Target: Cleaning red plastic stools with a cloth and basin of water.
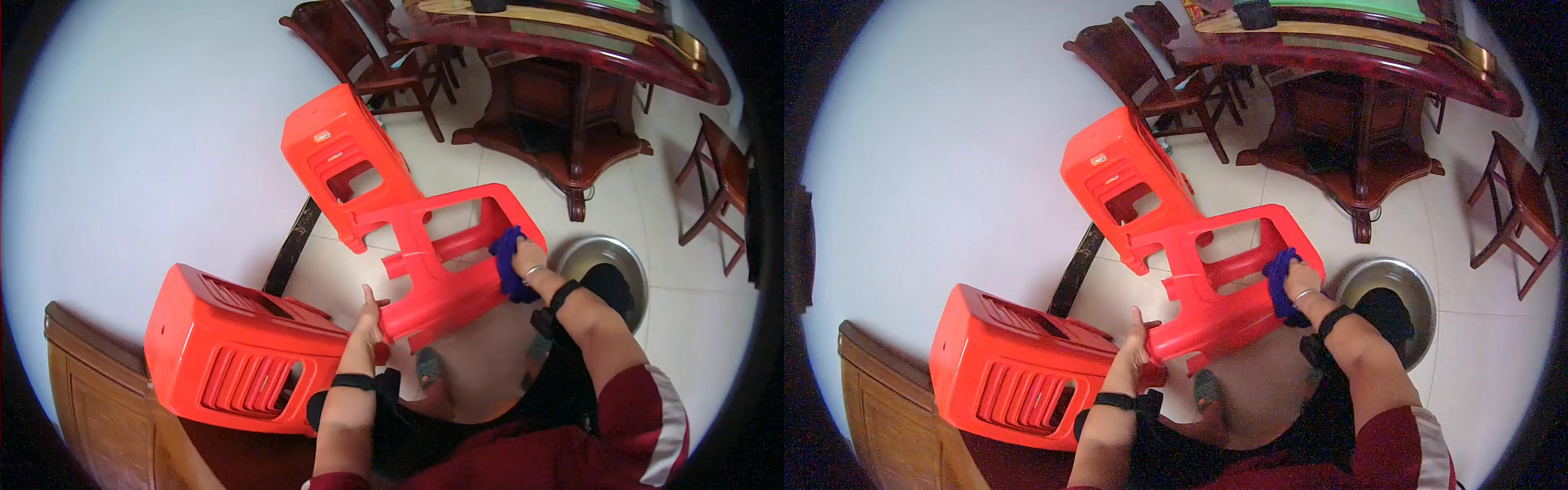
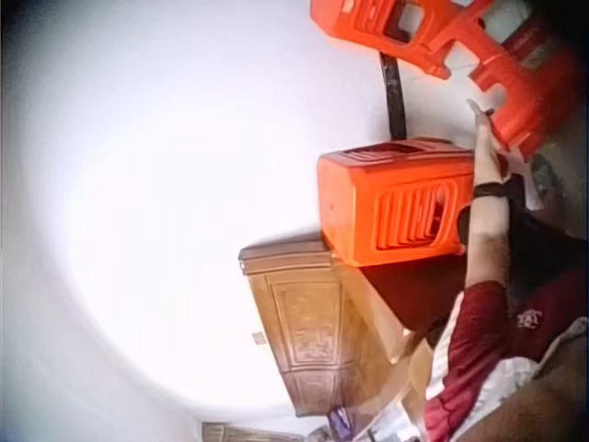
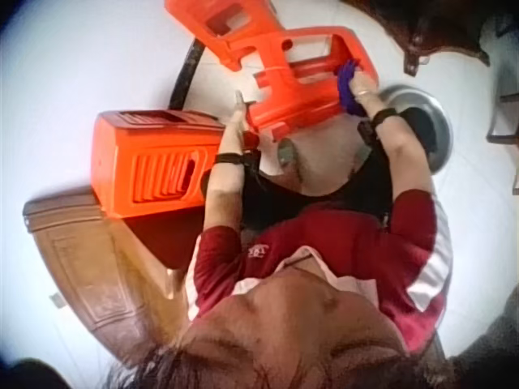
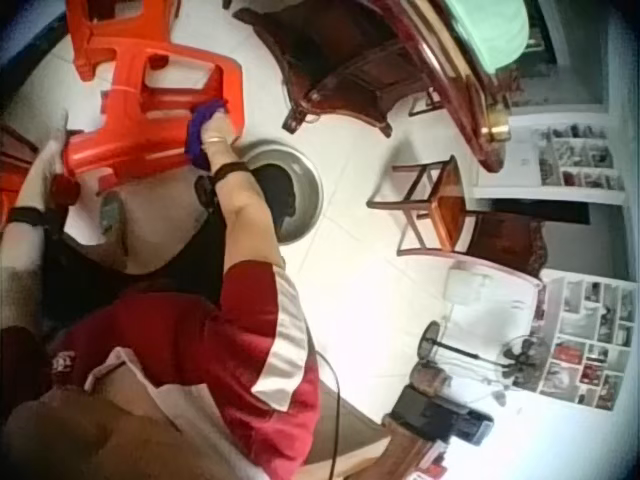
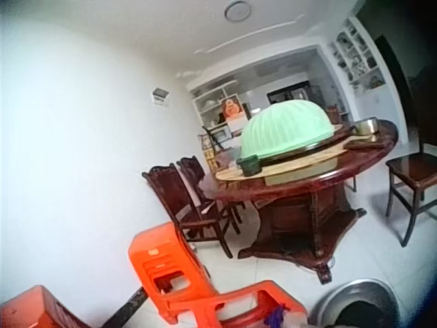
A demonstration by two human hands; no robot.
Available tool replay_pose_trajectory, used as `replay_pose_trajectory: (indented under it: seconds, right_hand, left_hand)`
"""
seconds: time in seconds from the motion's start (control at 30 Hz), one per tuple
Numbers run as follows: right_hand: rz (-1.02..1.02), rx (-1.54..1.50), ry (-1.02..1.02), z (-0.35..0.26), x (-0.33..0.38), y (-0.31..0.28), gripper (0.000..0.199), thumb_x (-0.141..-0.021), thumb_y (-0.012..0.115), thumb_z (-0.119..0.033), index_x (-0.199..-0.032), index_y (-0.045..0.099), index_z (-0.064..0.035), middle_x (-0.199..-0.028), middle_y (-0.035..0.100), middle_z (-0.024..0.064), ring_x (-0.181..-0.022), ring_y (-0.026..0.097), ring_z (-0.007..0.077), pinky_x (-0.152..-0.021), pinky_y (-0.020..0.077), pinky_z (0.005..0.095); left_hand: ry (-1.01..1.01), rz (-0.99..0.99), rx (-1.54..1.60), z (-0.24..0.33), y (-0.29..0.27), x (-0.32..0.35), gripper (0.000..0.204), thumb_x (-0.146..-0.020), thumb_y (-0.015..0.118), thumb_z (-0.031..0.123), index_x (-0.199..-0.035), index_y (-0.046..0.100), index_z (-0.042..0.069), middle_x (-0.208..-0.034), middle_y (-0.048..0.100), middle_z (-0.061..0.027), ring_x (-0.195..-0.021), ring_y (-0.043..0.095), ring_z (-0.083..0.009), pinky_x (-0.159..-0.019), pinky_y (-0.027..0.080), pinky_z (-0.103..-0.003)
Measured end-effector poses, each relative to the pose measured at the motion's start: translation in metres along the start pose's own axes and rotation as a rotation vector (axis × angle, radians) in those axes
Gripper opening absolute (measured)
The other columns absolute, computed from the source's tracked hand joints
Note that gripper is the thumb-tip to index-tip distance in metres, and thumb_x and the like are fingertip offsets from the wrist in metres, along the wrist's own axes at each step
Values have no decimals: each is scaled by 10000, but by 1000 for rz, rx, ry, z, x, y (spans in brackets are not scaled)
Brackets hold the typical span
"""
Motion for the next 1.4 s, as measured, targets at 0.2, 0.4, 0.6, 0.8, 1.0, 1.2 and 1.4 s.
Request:
replay_pose_trajectory:
  seconds: [0.2, 0.4, 0.6, 0.8, 1.0, 1.2, 1.4]
  right_hand:
    - [40, -131, -345, -92, 82, 55, 187, -710, 569, -98, -870, 510, -21, -891, 563, 201, -809, 588, 400, -721, 480, 482]
    - [19, -171, -251, -122, 101, 63, 198, -714, 543, -101, -882, 511, -1, -899, 563, 216, -776, 594, 414, -694, 483, 502]
    - [-345, -642, -456, -179, 154, 101, 364, -756, 615, -268, -1023, 580, -24, -952, 616, 246, -896, 610, 365, -774, 482, 455]
    - [-1337, -1512, 467, -132, 142, 136, 346, -902, 498, -375, -1041, 631, -87, -983, 662, 72, -879, 633, 229, -844, 496, 401]
    - [-942, -965, -116, -1, 134, 60, 314, -852, 535, -379, -965, 624, -100, -902, 640, 78, -839, 617, 251, -793, 487, 414]
    - [-398, -269, -687, -143, 111, -46, 284, -792, 578, -383, -875, 615, -114, -805, 613, 86, -792, 597, 278, -733, 476, 428]
    - [102, 346, -1051, -186, 122, -104, 267, -741, 614, -387, -799, 607, -126, -724, 591, 92, -752, 581, 300, -683, 467, 440]
  left_hand:
    - [24, 97, 96, -10, 17, 3, 1085, -712, 152, 851, -1400, 234, 16, -1340, 417, -229, -1214, 433, -388, -978, 325, -585]
    - [38, 160, 246, -21, 25, 0, 1068, -724, 200, 843, -1369, 284, -5, -1347, 373, -271, -1175, 461, -395, -945, 348, -604]
    - [252, 158, 407, -50, -5, -6, 963, -749, 239, 822, -1203, 497, 13, -1092, 604, -151, -996, 580, -290, -895, 459, -428]
    - [248, 143, 472, -42, -1, 9, 899, -779, 275, 785, -1202, 443, 10, -1159, 543, -197, -1040, 561, -331, -872, 463, -488]
    - [202, 249, 316, -14, 30, 15, 925, -785, 250, 781, -1301, 338, 18, -1268, 441, -277, -1141, 484, -399, -918, 400, -567]
    - [268, 207, 527, -19, 23, 6, 853, -787, 256, 781, -1182, 425, 44, -1236, 477, -246, -1127, 474, -393, -941, 364, -588]
    - [316, 117, 580, -9, 55, 16, 859, -788, 238, 782, -1203, 414, 51, -1205, 502, -231, -1138, 466, -390, -962, 347, -580]
Point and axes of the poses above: each hand's wrist, its own x-axis away from the middle knuckle, its own y-axis out of the palm, z = x × y, the point moved 4 cm from there along -x, towards the middle knuckle
